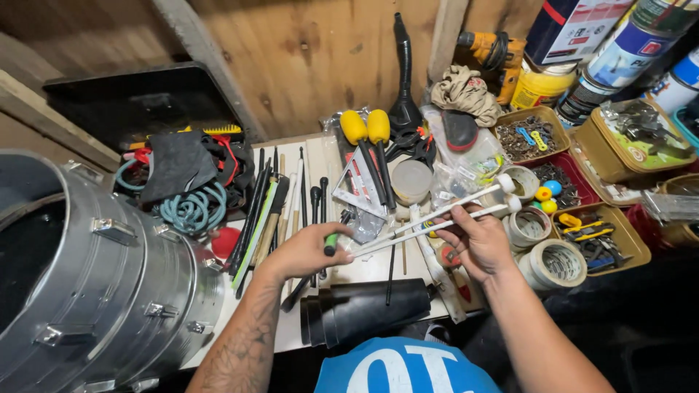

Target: The person assembles white drumsticks by inserting white plastic connectors into the ends of the sticks. They then use a green marker to mark the sticks and compare them with other black drumsticks on the table.

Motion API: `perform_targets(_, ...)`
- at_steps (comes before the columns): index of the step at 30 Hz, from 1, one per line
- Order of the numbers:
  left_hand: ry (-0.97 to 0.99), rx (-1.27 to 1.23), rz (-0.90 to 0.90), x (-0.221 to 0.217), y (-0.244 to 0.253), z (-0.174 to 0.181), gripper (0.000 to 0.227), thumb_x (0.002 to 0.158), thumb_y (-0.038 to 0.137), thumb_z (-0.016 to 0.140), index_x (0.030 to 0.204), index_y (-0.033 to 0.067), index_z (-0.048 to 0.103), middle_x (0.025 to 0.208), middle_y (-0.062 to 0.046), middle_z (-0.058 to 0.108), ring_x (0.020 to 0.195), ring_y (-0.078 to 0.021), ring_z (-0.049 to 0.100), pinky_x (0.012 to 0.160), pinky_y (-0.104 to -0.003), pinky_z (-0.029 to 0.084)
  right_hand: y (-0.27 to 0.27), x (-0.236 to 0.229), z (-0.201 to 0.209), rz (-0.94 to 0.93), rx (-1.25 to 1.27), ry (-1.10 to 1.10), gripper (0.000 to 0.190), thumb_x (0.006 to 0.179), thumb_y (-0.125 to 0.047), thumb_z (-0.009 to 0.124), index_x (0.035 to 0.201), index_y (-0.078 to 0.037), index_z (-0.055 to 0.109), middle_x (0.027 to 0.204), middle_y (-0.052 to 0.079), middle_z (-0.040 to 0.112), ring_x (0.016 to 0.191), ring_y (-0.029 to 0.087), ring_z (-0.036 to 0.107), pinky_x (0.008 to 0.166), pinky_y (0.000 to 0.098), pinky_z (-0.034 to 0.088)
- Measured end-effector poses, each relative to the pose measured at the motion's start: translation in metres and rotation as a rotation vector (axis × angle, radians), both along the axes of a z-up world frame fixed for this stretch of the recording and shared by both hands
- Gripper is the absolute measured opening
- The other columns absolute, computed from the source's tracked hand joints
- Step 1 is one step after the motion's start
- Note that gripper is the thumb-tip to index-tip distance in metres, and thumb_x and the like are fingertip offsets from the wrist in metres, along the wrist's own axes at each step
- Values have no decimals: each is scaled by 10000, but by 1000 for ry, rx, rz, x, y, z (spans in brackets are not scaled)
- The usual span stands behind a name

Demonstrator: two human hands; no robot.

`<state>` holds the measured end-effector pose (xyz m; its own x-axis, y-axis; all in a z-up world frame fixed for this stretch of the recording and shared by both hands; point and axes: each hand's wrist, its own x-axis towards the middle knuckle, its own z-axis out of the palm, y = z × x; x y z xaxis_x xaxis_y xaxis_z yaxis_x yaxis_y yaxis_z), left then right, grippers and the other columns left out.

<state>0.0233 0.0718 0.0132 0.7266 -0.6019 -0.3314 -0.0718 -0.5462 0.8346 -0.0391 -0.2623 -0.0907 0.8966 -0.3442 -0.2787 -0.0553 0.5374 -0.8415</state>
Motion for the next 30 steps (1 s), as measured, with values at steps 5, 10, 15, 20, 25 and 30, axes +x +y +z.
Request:
perform_targets(5,237,-244,34,12,12,-37,487,840,49,804,1277,-84,638,849,-225,749,675,-211,682,595,-306,608,-5,-4,-5,-21,28,-32,124,992,-135,693,1039,-27,658,916,179,740,860,309,781,759,434,679)
perform_targets(10,273,-428,178,19,20,-73,459,781,59,870,1195,-37,697,758,-177,739,582,-165,660,503,-278,600,-4,-8,-3,-14,32,-44,117,994,-130,684,1049,-29,660,935,183,746,871,314,779,769,440,675)
perform_targets(15,102,-336,144,24,17,-73,383,803,161,850,1155,51,748,837,-173,741,695,-201,652,597,-333,570,-6,-7,-4,-13,24,-58,78,991,-140,691,1006,-66,672,933,171,753,875,305,780,777,439,676)
perform_targets(20,285,-490,216,27,16,-77,307,882,74,773,1176,7,710,757,-151,656,671,-287,749,546,-323,654,-7,-5,-8,-7,16,-63,63,1003,-139,683,998,-81,660,946,163,754,884,296,780,790,438,675)
perform_targets(25,365,-526,222,17,11,-72,368,852,-16,780,1195,-76,660,742,-246,696,643,-340,756,480,-333,635,-7,-4,-12,-19,16,-66,65,1009,-134,676,1020,-70,674,936,166,752,875,294,780,774,426,679)
perform_targets(30,333,-518,219,20,9,-70,328,852,-10,776,1158,-76,677,732,-256,705,643,-324,760,479,-313,627,-8,-4,-9,-28,14,-62,63,1006,-122,676,1032,-64,678,936,176,749,869,303,779,773,437,678)
